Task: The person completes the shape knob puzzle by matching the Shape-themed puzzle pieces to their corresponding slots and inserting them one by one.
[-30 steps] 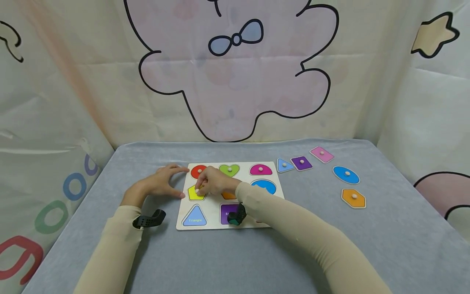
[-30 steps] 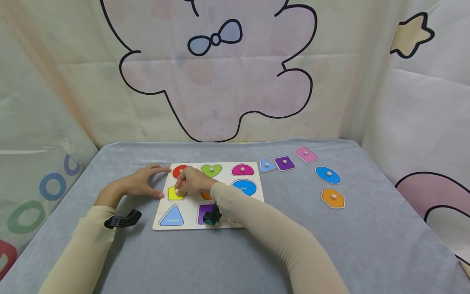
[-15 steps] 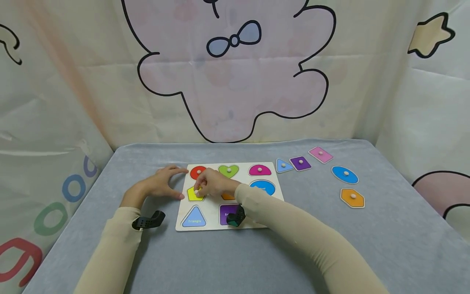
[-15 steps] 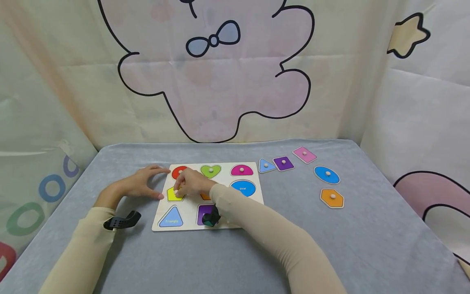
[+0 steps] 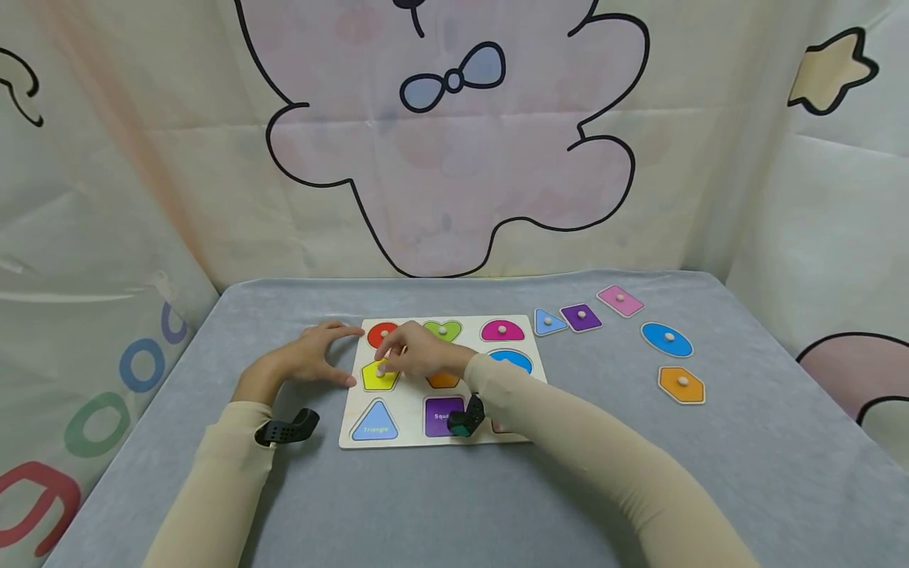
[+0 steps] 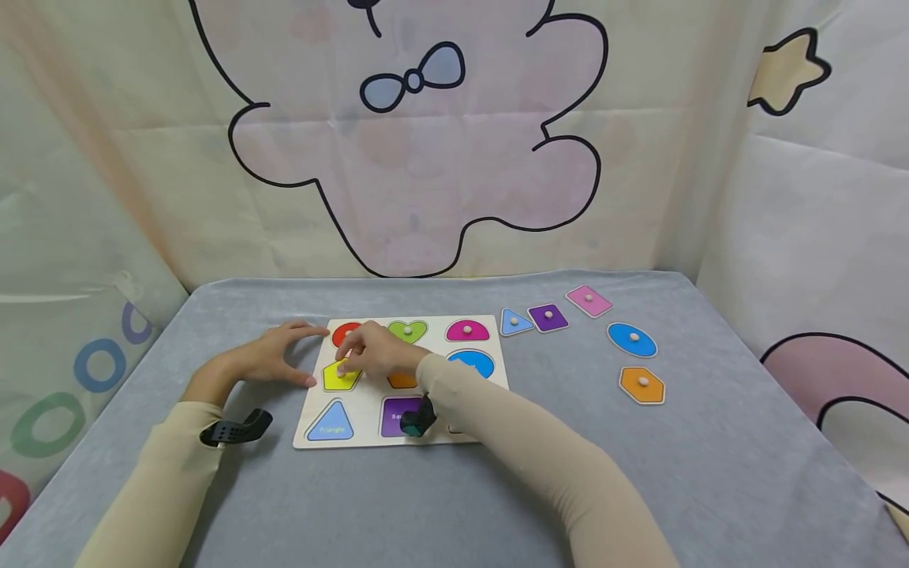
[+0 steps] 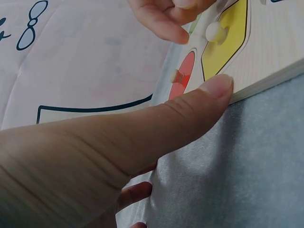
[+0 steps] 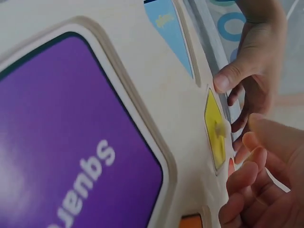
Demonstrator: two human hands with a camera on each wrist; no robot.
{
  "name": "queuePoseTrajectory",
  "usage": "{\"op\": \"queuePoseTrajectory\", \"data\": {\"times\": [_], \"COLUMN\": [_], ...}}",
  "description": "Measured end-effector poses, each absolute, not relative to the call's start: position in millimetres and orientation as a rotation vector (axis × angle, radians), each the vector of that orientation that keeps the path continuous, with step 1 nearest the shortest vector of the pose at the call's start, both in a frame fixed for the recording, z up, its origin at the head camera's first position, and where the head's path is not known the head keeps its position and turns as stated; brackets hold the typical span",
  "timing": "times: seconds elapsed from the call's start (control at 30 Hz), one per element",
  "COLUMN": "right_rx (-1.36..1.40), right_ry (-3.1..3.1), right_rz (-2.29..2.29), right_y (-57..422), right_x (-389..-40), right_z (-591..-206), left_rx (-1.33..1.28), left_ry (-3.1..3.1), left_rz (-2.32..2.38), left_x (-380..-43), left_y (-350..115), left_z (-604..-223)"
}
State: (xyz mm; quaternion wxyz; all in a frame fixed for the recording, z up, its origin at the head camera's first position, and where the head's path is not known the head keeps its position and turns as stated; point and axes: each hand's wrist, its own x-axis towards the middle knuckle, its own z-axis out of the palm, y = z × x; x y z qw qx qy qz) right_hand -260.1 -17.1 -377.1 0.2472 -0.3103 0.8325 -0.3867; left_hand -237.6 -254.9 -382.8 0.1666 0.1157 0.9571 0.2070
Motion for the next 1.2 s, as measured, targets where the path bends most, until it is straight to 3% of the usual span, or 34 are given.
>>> {"op": "queuePoseTrajectory", "data": {"times": [1.2], "right_rx": [-0.808], "right_ry": [2.313], "right_rz": [-1.187], "right_y": [75], "right_x": [-255], "right_z": [-367], "left_rx": [0.314], "left_ry": [2.732], "left_rz": [0.602], "left_x": [-233], "left_y": [-252], "left_z": [-381]}}
